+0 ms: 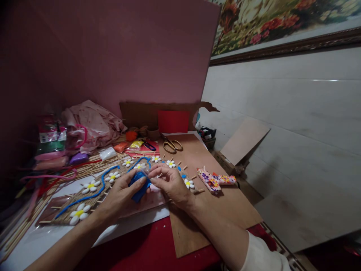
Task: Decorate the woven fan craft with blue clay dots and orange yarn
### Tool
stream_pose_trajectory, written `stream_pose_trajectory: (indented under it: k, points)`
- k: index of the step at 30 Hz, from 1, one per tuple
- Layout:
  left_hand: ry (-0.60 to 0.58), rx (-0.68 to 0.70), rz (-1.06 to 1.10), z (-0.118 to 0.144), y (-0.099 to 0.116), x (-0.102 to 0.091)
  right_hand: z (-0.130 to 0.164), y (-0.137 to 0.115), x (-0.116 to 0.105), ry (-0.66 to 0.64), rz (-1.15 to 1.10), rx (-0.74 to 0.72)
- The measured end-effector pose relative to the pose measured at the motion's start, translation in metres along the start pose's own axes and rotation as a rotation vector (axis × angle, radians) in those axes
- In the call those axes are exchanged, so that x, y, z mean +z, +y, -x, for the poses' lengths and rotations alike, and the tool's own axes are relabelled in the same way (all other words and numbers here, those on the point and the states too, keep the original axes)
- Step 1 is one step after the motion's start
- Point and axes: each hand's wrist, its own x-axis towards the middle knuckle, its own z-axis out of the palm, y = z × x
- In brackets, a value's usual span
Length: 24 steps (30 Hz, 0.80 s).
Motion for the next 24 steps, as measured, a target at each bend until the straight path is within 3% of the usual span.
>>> stream_pose_trajectory:
  k: [24]
  points:
    - [0.036,-0.117,0.186,0.0015,0.0027,0.0046,-0.0007,0.0036,-0.0016,-0.021,-0.001,0.015]
